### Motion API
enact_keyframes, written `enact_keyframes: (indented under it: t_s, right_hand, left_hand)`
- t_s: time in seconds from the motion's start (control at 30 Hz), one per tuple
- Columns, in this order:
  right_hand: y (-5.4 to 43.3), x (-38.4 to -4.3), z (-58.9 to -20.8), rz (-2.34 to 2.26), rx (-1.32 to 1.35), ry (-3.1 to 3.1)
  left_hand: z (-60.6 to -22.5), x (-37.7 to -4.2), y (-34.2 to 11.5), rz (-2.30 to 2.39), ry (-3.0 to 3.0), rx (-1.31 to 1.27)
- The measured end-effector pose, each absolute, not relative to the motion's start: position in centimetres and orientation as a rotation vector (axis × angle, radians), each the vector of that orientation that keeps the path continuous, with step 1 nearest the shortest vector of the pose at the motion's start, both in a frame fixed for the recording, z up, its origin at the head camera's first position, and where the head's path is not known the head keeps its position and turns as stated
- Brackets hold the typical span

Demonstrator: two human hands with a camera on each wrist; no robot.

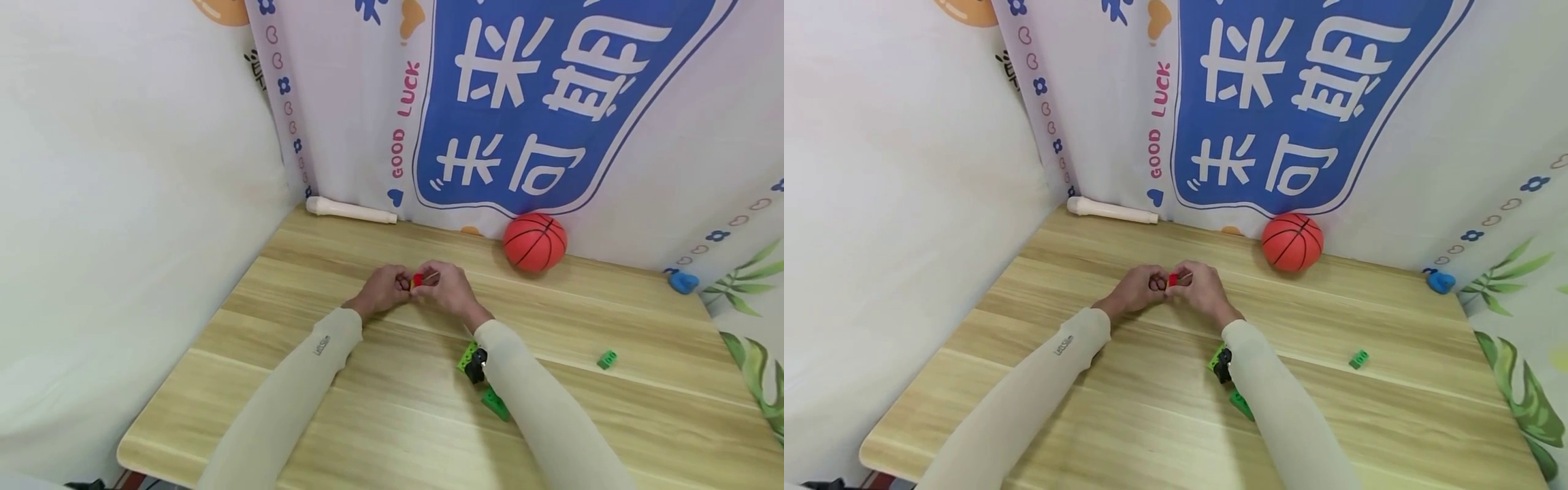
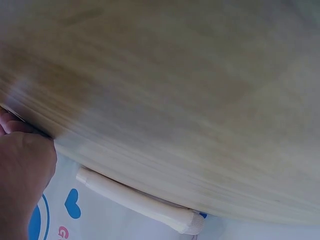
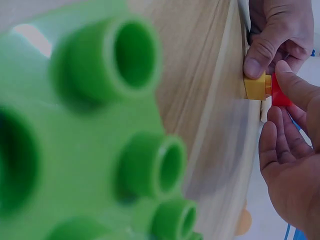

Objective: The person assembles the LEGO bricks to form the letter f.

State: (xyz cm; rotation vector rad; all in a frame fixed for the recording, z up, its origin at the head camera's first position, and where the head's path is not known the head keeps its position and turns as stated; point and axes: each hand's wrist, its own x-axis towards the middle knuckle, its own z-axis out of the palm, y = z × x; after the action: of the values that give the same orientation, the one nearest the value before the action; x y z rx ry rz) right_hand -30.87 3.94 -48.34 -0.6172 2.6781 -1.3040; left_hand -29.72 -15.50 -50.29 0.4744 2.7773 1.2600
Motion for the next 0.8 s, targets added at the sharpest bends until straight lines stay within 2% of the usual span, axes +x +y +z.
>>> enact_keyframes:
  t_s: [0.8]
  right_hand:
    - [3.40, -31.36, -48.57, -1.319, -0.588, 2.655]
  left_hand:
    - [-50.05, -29.58, -15.28, 1.268, 2.797, 0.493]
